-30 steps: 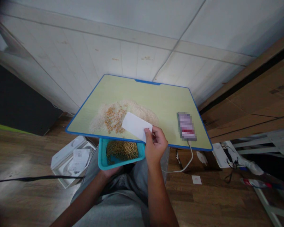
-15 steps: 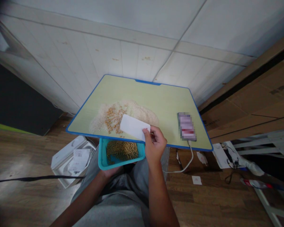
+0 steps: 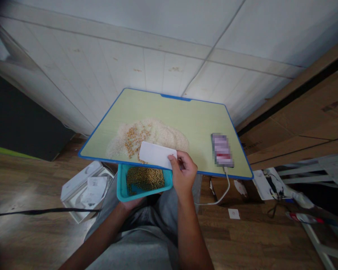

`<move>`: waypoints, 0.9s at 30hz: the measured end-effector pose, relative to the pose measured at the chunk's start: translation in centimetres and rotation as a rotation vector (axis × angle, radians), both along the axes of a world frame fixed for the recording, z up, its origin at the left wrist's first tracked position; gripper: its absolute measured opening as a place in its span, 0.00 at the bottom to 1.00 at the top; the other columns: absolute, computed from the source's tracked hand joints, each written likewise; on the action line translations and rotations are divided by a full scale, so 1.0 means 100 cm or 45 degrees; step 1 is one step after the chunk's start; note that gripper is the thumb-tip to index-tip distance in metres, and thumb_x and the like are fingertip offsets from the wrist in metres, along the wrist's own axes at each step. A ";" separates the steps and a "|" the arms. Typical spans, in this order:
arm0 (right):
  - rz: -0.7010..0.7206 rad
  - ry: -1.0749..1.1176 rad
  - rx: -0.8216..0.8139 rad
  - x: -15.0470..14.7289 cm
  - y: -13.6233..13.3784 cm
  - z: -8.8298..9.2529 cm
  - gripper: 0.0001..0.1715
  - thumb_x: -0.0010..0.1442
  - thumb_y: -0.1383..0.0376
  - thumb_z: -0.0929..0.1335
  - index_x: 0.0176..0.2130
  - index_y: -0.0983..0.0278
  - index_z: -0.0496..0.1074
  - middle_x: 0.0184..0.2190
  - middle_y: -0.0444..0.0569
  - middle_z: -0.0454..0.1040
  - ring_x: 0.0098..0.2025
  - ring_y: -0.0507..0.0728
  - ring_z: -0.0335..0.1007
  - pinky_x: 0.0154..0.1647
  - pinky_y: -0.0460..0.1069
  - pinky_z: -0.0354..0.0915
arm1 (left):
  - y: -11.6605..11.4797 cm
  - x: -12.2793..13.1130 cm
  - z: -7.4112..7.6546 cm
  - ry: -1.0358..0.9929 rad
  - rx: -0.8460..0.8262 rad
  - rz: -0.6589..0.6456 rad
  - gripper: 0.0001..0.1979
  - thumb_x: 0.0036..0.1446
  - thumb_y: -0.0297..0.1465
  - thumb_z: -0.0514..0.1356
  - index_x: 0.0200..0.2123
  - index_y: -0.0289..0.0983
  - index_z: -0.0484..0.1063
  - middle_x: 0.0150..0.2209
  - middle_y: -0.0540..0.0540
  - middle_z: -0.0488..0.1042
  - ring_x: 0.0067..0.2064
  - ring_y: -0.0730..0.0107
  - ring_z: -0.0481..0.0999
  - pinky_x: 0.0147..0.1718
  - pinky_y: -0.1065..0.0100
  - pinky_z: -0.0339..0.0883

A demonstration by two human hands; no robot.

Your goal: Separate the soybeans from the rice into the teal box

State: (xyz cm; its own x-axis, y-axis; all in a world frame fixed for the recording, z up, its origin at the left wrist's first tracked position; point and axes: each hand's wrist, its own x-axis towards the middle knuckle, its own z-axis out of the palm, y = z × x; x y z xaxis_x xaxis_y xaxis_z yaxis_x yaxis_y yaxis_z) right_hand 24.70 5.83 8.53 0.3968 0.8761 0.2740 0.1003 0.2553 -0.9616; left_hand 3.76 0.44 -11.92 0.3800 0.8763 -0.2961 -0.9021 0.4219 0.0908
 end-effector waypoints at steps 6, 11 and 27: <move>-0.001 -0.020 0.001 0.001 -0.001 -0.003 0.18 0.59 0.50 0.80 0.34 0.61 0.82 0.27 0.44 0.80 0.30 0.55 0.72 0.32 0.49 0.68 | -0.003 -0.008 0.002 -0.023 0.002 -0.029 0.35 0.82 0.44 0.39 0.61 0.45 0.86 0.62 0.49 0.88 0.70 0.59 0.80 0.80 0.50 0.53; -0.006 -0.007 0.001 0.001 -0.001 -0.003 0.18 0.59 0.50 0.80 0.34 0.61 0.82 0.27 0.43 0.80 0.30 0.55 0.71 0.31 0.48 0.68 | -0.004 -0.008 0.004 -0.022 0.068 -0.036 0.34 0.81 0.45 0.40 0.61 0.47 0.87 0.64 0.51 0.86 0.70 0.58 0.80 0.81 0.49 0.51; -0.006 0.020 0.004 0.006 -0.004 0.003 0.16 0.56 0.52 0.81 0.33 0.61 0.82 0.25 0.43 0.79 0.28 0.54 0.69 0.30 0.48 0.65 | -0.004 -0.007 0.004 0.046 0.009 -0.002 0.32 0.80 0.45 0.43 0.61 0.47 0.86 0.64 0.51 0.87 0.74 0.56 0.76 0.81 0.48 0.48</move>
State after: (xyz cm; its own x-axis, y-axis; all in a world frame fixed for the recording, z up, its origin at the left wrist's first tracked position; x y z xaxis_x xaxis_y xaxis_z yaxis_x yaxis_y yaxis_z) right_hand 25.30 5.48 8.80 0.4052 0.8733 0.2706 0.0866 0.2580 -0.9622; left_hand 3.08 0.05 -11.49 0.3704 0.8779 -0.3034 -0.8976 0.4223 0.1261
